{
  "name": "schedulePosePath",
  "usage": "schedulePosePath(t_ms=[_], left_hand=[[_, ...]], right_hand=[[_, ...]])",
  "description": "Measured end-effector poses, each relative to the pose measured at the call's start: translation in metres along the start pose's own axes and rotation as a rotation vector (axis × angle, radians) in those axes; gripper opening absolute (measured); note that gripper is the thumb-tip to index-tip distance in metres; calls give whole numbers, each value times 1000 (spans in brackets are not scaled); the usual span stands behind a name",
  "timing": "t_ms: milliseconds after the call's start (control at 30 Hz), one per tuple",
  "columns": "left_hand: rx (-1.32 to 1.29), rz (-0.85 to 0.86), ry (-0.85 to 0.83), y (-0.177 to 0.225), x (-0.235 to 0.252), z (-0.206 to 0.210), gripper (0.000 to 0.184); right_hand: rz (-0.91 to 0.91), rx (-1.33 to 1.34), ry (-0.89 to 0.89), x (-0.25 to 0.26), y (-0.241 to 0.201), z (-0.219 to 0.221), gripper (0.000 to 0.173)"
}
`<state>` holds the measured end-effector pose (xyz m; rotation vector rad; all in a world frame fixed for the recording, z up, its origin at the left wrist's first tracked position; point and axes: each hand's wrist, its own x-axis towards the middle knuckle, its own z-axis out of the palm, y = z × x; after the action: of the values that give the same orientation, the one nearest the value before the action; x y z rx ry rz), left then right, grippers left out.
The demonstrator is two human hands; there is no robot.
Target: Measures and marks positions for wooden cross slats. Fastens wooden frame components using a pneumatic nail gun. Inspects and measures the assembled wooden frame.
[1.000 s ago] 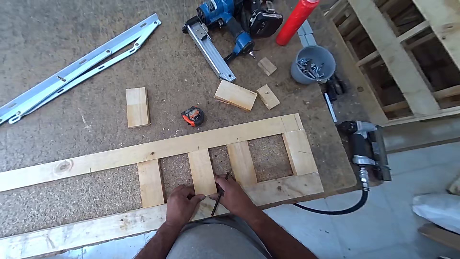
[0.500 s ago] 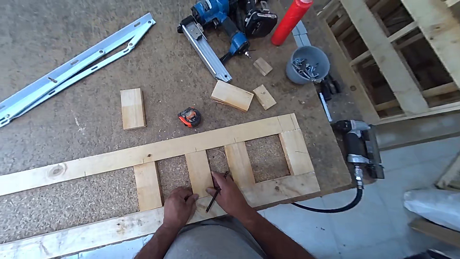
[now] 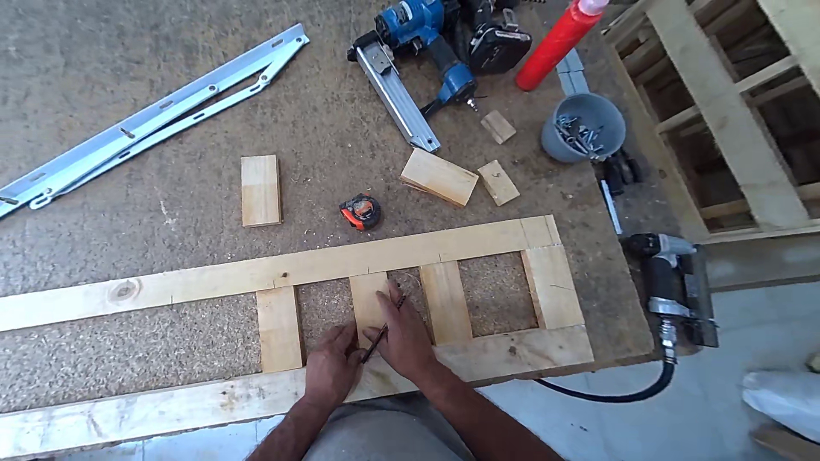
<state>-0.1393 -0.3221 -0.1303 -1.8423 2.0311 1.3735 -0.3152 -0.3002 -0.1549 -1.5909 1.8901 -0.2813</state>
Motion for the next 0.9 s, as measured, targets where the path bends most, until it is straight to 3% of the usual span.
schedulePosePath(t_ms=[133,233,433,567,733,900], left_hand=[[54,31,-63,-2,3,-2,51],[52,55,-18,-5,1,1,52],[28,92,19,-6,0,4,51],[14,92,56,-7,-2,4,50],[-48,48,104,-9,-2,6,54],[-32,95,123,-10,-2,6,52]], right_hand=[[-28,77,51,-3,14,5,60],[-46,70,42,-3,15,2,63],[-103,58,204,-4,17,10,67],[-17,174,285,0,4,10,57],[-34,321,323,-3,5,11,38],[24,296,304,-8,3,5,39]])
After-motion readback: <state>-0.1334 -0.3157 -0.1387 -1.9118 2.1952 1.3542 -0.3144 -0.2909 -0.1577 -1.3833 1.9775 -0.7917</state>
